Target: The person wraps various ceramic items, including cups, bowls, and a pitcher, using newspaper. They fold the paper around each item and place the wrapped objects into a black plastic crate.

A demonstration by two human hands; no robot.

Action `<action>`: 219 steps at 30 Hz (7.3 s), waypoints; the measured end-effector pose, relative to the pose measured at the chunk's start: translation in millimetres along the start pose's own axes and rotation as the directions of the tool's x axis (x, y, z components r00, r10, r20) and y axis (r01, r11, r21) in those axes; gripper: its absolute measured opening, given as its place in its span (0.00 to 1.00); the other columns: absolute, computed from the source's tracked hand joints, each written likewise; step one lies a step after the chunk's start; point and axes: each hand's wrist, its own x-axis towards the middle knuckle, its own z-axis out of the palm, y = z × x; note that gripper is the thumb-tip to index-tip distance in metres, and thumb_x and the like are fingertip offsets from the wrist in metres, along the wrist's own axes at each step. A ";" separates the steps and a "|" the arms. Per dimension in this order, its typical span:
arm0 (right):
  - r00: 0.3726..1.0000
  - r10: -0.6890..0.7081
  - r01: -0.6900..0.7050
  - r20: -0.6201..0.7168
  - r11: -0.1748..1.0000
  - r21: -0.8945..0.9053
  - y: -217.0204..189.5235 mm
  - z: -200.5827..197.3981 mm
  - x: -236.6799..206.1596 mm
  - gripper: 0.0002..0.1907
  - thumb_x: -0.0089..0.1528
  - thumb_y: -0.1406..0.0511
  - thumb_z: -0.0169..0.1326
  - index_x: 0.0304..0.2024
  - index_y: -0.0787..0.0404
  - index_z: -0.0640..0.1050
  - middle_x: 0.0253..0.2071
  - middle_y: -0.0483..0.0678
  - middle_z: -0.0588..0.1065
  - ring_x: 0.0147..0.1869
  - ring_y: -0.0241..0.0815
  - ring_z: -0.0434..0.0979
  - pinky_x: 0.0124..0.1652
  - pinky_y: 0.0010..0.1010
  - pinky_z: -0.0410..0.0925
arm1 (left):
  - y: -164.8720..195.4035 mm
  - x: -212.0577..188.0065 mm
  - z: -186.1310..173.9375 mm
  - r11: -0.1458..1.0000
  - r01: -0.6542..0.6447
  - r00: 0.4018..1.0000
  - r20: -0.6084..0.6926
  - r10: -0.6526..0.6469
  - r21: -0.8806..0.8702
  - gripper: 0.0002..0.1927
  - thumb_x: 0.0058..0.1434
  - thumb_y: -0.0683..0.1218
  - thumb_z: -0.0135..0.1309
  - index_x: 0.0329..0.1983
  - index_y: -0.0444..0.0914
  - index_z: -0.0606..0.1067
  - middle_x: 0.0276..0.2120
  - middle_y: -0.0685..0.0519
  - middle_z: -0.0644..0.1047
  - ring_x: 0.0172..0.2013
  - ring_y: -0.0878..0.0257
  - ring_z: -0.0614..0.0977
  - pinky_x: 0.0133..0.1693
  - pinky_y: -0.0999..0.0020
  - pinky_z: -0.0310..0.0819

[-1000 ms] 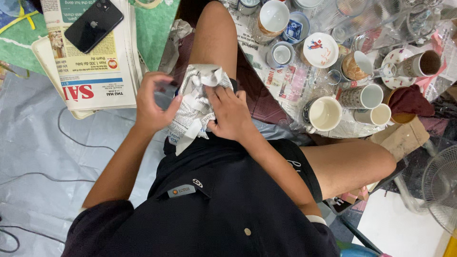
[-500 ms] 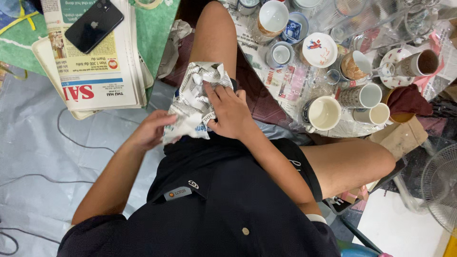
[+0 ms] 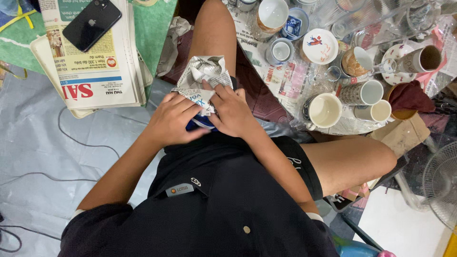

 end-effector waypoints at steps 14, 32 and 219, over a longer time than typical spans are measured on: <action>0.994 -0.077 0.089 -0.075 0.981 0.174 18.4 -9.6 -12.1 0.19 0.62 0.60 0.60 0.53 0.59 0.79 0.53 0.51 0.74 0.56 0.51 0.70 0.50 0.41 0.59 | -33.8 -5.7 28.4 0.968 -0.118 0.931 -0.315 0.185 0.220 0.24 0.58 0.60 0.70 0.53 0.46 0.80 0.53 0.52 0.75 0.55 0.55 0.72 0.55 0.54 0.61; 0.904 0.296 0.077 -0.308 0.596 0.800 43.5 -10.3 33.5 0.38 0.63 0.70 0.62 0.71 0.63 0.57 0.70 0.57 0.62 0.72 0.44 0.65 0.65 0.35 0.63 | -58.6 11.0 16.9 0.992 -0.127 0.990 -0.056 0.127 0.005 0.25 0.50 0.55 0.69 0.45 0.34 0.82 0.53 0.53 0.80 0.65 0.51 0.73 0.63 0.45 0.67; 0.944 -0.082 0.278 -0.321 0.724 0.631 -21.0 -97.1 82.7 0.34 0.72 0.54 0.46 0.75 0.62 0.54 0.81 0.64 0.48 0.85 0.61 0.51 0.73 0.52 0.58 | -170.3 203.5 -200.3 0.945 0.221 0.797 -0.603 -0.031 0.243 0.11 0.62 0.42 0.62 0.49 0.39 0.80 0.45 0.47 0.81 0.47 0.49 0.82 0.50 0.57 0.77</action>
